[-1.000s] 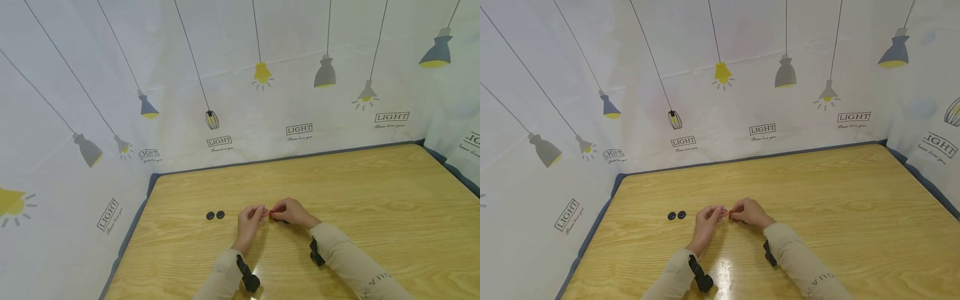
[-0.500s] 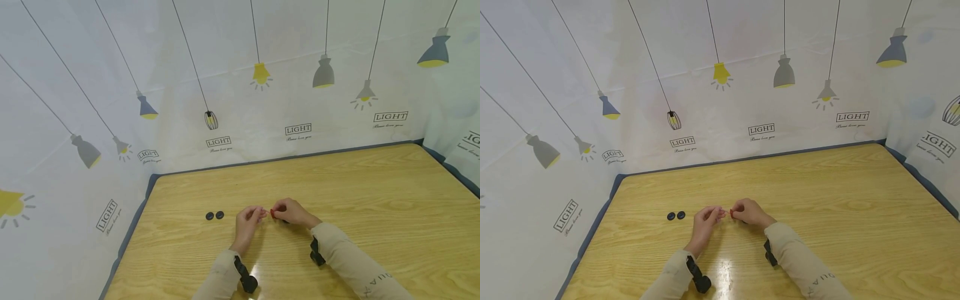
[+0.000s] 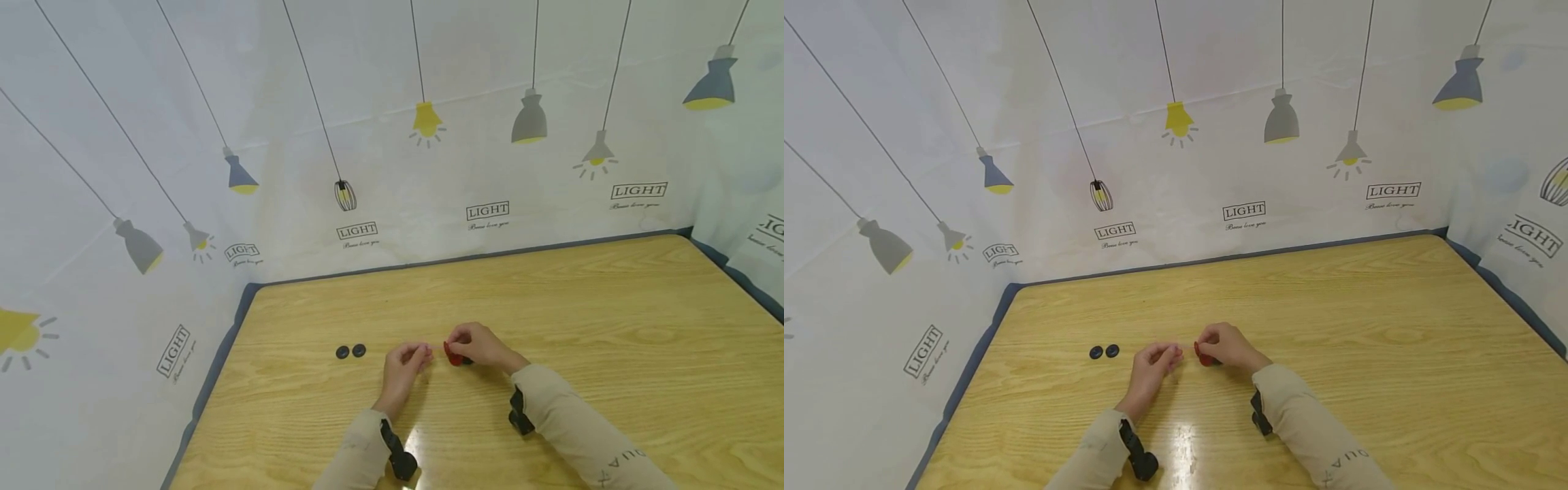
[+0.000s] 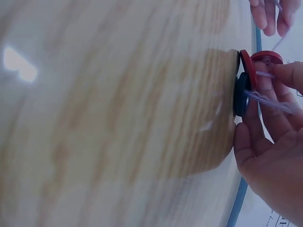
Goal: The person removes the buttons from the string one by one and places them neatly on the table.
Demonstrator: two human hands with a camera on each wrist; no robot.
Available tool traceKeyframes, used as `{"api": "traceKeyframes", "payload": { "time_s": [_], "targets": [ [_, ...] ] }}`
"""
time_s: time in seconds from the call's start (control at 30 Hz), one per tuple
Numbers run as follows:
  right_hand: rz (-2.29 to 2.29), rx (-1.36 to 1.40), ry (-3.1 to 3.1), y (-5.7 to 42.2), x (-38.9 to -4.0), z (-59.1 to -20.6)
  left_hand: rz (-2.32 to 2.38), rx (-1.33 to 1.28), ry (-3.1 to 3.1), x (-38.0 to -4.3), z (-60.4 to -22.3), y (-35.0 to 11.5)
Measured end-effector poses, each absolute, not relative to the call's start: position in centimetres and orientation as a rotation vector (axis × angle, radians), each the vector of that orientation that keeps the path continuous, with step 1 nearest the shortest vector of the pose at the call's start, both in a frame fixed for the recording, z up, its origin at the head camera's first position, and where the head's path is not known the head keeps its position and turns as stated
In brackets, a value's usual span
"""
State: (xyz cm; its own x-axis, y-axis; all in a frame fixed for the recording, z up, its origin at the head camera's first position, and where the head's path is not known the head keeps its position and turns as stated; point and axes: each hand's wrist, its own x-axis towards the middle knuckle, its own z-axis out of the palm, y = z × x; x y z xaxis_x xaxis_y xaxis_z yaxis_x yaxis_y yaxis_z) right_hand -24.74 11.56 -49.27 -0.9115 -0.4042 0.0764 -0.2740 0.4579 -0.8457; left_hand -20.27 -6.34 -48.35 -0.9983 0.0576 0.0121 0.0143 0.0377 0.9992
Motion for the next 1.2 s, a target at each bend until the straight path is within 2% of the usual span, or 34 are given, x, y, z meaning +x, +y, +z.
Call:
{"api": "traceKeyframes", "payload": {
  "time_s": [0.43,0.9,1.2],
  "targets": [
    [-1.460,-0.656,2.499,11.6,-24.8,-49.5,2.183,0.070,2.228,-22.1,-51.0,-6.5],
    [-1.487,-0.661,2.528,11.6,-24.7,-49.8,2.225,0.091,2.153,-21.7,-51.6,-6.7],
    [-1.573,-0.508,2.468,11.9,-24.6,-49.3,2.128,0.167,2.232,-20.3,-49.6,-5.8]
  ]
}}
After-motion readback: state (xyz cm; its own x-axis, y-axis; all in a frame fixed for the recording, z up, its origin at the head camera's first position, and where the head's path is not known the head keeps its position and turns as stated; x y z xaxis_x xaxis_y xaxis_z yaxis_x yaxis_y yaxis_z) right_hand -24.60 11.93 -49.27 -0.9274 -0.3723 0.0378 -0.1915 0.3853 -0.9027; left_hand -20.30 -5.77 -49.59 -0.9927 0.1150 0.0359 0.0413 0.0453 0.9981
